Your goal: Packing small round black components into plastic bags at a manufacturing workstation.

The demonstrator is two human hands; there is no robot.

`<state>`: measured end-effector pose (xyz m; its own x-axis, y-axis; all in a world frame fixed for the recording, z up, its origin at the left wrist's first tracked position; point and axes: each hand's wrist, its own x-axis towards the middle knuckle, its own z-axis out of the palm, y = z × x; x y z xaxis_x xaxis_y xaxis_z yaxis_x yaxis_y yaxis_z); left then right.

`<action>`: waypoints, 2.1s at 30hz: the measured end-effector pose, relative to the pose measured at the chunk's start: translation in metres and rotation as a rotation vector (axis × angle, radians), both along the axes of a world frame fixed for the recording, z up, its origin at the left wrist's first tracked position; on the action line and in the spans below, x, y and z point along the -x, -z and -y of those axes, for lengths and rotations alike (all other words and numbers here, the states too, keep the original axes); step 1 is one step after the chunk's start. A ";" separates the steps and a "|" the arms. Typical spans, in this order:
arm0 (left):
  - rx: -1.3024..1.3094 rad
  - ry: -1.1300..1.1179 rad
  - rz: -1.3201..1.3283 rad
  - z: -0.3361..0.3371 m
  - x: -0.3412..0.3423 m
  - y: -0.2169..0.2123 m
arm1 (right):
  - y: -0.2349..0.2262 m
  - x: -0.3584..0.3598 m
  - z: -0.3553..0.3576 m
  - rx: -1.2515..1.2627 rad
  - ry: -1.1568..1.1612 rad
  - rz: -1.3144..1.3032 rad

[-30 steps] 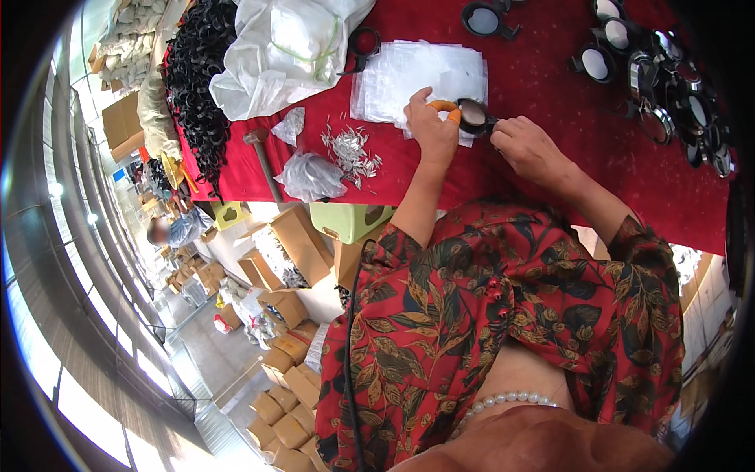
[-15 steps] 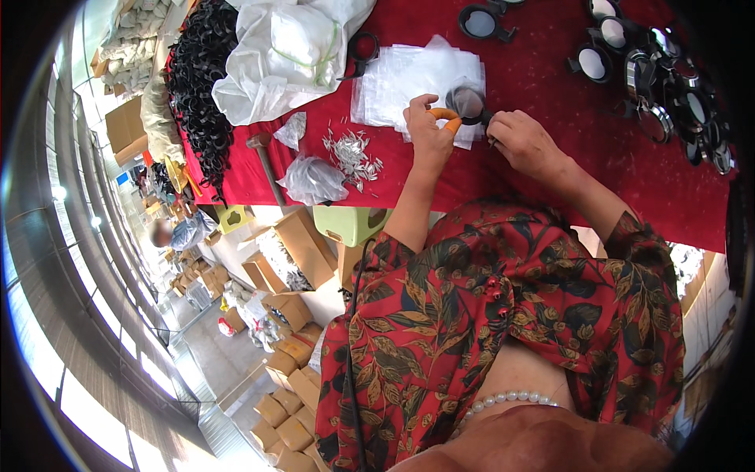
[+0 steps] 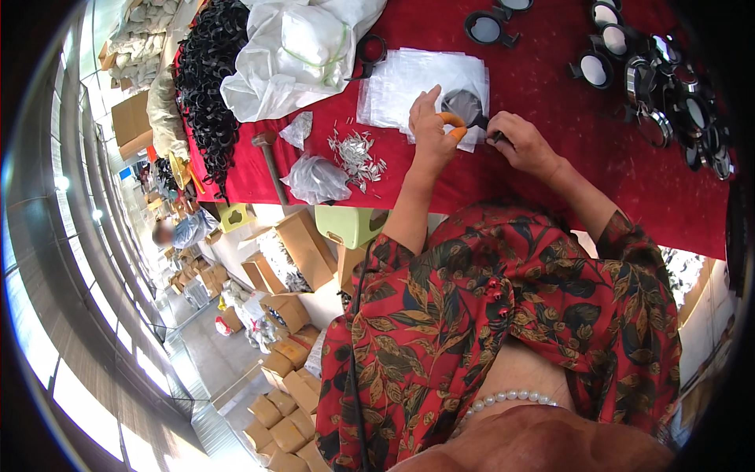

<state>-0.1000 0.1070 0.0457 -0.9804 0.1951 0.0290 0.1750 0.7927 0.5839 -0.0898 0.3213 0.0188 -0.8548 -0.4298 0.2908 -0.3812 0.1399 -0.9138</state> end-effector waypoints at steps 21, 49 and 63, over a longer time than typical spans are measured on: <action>-1.066 -0.397 0.644 0.002 -0.047 -0.001 | -0.019 -0.037 0.038 0.159 0.173 -0.034; -1.831 -0.338 0.648 0.125 -0.085 -0.037 | -0.091 -0.083 0.145 -0.030 0.099 -0.305; -0.142 -0.333 -0.285 0.185 -0.107 -0.053 | -0.023 -0.082 0.167 -0.207 0.025 0.221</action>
